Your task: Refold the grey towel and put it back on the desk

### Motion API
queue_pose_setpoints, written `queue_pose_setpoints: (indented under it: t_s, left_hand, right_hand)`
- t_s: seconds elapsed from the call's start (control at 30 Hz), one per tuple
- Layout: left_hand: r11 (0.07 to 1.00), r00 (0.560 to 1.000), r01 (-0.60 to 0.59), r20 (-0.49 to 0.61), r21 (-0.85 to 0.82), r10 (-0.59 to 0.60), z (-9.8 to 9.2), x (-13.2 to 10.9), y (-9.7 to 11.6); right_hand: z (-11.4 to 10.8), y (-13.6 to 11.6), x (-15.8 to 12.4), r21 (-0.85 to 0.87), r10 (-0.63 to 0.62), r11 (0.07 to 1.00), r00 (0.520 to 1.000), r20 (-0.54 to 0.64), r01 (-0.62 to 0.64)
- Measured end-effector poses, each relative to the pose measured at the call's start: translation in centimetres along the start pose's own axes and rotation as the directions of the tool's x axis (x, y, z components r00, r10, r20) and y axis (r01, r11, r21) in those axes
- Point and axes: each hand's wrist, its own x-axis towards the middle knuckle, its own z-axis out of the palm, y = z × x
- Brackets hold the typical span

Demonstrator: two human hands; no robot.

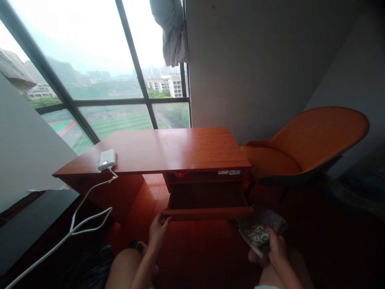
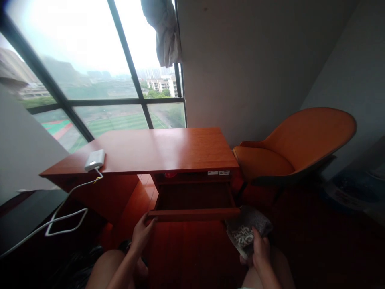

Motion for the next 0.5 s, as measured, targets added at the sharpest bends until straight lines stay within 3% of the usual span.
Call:
queue_pose_setpoints:
  t_s: [0.27,0.4,0.5]
  left_hand:
    - [0.998,0.999,-0.052,-0.013,0.032,0.052,2.1,4.8,1.2]
    - [0.998,0.999,-0.022,-0.026,0.065,0.023,3.1,6.5,1.9]
    - [0.993,0.995,0.042,-0.096,0.107,-0.031,3.8,7.0,2.0]
  right_hand:
    - [0.0,-1.2,-1.6,-0.055,0.143,0.989,0.987,0.076,-0.139]
    - [0.1,-1.3,-1.6,-0.041,0.159,0.987,0.982,0.097,-0.156]
    - [0.4,-0.9,-1.5,0.038,0.177,0.982,0.975,0.135,-0.183]
